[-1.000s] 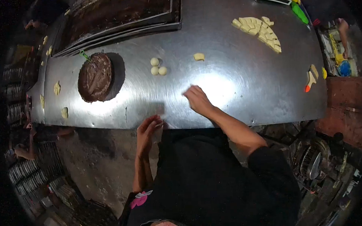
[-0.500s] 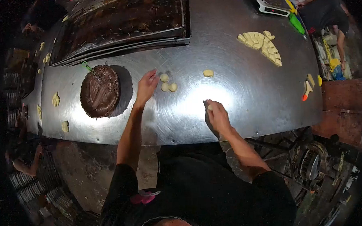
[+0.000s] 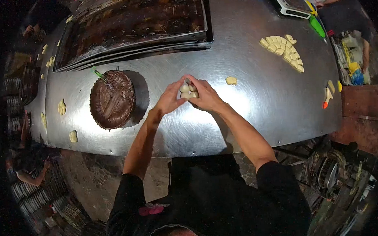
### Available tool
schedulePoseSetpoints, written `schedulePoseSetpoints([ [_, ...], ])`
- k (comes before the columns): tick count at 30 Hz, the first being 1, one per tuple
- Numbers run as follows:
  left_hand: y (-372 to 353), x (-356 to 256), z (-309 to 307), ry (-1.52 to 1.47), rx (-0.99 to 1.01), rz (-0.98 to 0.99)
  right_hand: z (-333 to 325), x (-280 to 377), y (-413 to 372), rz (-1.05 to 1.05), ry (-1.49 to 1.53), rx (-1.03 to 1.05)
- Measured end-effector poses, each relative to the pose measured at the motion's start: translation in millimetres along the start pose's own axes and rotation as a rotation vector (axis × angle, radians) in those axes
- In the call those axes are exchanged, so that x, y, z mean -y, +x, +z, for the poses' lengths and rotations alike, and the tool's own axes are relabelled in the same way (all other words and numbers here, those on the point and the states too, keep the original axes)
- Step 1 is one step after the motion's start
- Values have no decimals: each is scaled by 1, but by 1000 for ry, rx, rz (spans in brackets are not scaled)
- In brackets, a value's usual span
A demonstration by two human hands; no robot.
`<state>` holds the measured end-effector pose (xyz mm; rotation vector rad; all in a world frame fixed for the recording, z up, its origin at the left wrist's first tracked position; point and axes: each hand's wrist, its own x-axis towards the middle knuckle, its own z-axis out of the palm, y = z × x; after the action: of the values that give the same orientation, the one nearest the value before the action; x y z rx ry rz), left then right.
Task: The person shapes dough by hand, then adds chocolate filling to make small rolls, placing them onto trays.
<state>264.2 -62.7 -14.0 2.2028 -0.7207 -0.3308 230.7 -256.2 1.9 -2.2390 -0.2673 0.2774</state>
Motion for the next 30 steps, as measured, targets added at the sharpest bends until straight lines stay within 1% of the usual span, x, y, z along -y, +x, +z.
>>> schedulePoseSetpoints([
  [1, -3, 1, 4, -3, 34, -12, -2, -2, -4, -38, -9, 53],
  [2, -5, 2, 9, -4, 69, -21, 3, -6, -4, -41, -9, 56],
  [3, -3, -4, 12, 15, 29, -19, 8, -7, -5, -85, 6, -9],
  [4, -4, -10, 14, 13, 29, -20, 11, -9, -8, -128, 21, -73],
  [5, -3, -15, 15, -85, -1, -46, 11, -12, -11, -131, 19, -72],
  [6, -3, -23, 14, -183, -30, -72, 5, -2, -16, -54, 51, -68],
  [7, -8, -28, 18, -184, -31, -76, 1, 5, -24, 25, 83, -61],
  [9, -20, -40, 29, -345, -32, -147, 0, 9, -48, 60, 101, -82],
  [10, -28, -46, 38, -351, -30, -156, 1, 10, -64, 99, 120, -103],
  [12, -41, -52, 57, -237, -37, -97, 5, 4, -81, 102, 95, -73],
  [13, -45, -51, 61, -167, -42, -12, 6, 1, -87, 48, 44, -51],
  [14, -48, -48, 62, -163, -50, -20, 7, -1, -89, -15, -10, -36],
  [15, -48, -53, 56, -222, -33, -88, 1, 5, -88, -68, -4, -50],
  [16, -50, -56, 53, -284, -14, -158, 0, 4, -90, -75, -2, -45],
  [18, -46, -54, 58, -260, -61, -183, -5, 0, -85, 105, 288, -2],
  [19, -45, -54, 60, -181, -94, -206, 1, -10, -83, 56, 203, -99],
  [20, -44, -54, 62, -101, -126, -227, 6, -20, -87, 51, 201, -99],
  [21, -44, -57, 64, -80, -170, -263, 6, -19, -88, 81, 203, -159],
  [22, -43, -58, 66, -77, -172, -258, 8, -18, -90, 115, 206, -219],
  [23, -43, -60, 69, 6, -194, -230, 12, -16, -91, 115, 206, -267],
  [24, -43, -60, 72, 89, -215, -200, 16, -17, -90, 137, 191, -247],
  [25, -42, -64, 72, 88, -210, -198, 24, -20, -86, 43, 105, -295],
  [26, -42, -67, 72, 107, -160, -212, 30, -24, -82, -51, 19, -341],
  [27, -41, -69, 70, 130, -113, -227, 25, -24, -80, 24, 91, -225],
  [28, -44, -67, 68, 136, -112, -227, 14, -13, -82, 22, 95, -228],
  [30, -53, -63, 62, 98, -138, -87, -4, 5, -91, 30, -65, -46],
])
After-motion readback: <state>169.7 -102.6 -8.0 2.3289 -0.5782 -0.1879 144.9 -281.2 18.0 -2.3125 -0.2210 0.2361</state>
